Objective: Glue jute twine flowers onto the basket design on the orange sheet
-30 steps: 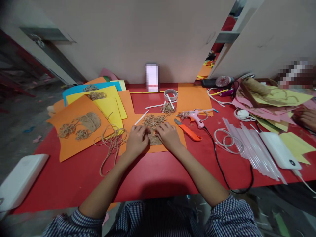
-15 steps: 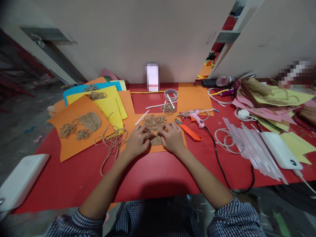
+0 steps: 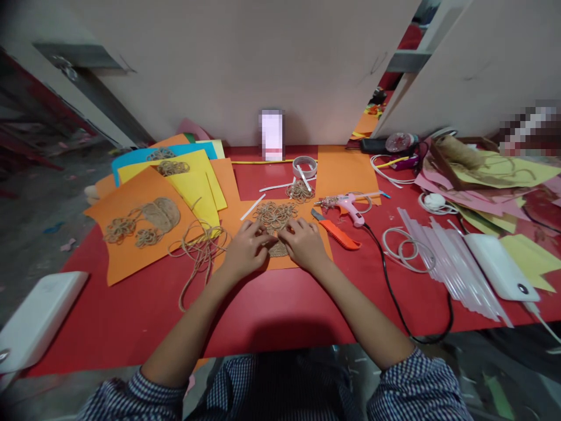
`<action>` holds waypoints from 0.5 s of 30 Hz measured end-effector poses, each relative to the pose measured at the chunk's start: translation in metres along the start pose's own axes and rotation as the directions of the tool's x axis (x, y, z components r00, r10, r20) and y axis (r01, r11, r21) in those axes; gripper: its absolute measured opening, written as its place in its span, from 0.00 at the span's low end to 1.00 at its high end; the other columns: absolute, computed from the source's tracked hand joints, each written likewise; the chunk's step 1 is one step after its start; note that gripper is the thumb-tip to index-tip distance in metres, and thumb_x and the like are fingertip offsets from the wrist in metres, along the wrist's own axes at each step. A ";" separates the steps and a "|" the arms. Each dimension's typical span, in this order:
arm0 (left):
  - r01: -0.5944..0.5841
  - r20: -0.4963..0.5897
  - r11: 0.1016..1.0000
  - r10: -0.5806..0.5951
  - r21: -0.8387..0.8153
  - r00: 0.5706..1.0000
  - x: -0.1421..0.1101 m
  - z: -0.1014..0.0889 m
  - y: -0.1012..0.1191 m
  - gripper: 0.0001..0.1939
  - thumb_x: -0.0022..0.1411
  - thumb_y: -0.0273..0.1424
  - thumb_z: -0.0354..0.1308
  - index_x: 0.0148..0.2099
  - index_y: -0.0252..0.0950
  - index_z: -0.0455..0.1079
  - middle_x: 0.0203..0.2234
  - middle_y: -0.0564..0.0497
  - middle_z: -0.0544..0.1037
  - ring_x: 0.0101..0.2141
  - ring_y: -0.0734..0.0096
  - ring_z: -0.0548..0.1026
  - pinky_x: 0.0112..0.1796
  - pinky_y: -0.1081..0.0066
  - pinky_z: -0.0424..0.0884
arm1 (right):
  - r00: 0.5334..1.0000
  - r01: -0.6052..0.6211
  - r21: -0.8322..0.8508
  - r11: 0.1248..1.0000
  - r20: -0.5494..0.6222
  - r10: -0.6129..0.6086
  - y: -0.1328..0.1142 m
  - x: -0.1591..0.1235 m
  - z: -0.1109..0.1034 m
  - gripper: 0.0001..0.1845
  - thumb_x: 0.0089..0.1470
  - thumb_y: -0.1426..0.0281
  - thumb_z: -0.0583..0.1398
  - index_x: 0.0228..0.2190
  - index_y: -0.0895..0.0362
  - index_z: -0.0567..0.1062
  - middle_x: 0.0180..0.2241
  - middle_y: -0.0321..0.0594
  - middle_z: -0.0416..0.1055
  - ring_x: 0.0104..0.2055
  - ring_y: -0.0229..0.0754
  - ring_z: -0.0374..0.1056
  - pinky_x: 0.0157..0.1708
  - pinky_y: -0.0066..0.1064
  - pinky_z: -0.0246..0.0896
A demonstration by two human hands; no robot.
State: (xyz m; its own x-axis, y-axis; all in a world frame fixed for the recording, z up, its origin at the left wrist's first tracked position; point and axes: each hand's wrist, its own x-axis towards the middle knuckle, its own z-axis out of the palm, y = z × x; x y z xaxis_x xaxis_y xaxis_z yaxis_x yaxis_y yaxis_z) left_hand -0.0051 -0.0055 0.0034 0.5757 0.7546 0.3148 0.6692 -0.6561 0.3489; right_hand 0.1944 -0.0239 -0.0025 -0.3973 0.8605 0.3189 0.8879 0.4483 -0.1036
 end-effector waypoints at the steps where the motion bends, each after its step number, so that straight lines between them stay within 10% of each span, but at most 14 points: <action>1: 0.002 0.003 1.000 -0.002 -0.003 1.000 0.000 0.000 0.000 0.19 0.58 0.22 0.52 0.46 0.39 0.80 0.39 0.44 0.72 0.44 0.57 0.65 0.44 0.59 0.70 | 1.000 0.007 -0.006 1.000 0.006 -0.006 0.000 0.000 0.000 0.10 0.64 0.68 0.55 0.40 0.51 0.77 0.42 0.43 0.71 0.44 0.47 0.60 0.39 0.37 0.46; 15: 0.075 -0.025 0.994 -0.078 -0.080 0.997 0.001 0.001 -0.003 0.19 0.56 0.21 0.52 0.45 0.37 0.78 0.40 0.45 0.72 0.44 0.59 0.66 0.46 0.59 0.70 | 0.999 -0.029 0.140 0.990 0.024 0.026 0.005 0.000 0.004 0.11 0.62 0.72 0.56 0.41 0.51 0.78 0.42 0.43 0.70 0.43 0.45 0.62 0.40 0.35 0.52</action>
State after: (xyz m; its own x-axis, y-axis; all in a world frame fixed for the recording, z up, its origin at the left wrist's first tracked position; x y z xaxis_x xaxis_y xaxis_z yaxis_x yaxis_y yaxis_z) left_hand -0.0062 -0.0024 0.0019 0.5099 0.8028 0.3091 0.6708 -0.5960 0.4415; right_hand 0.1979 -0.0200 -0.0070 -0.3798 0.8773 0.2933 0.8576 0.4528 -0.2440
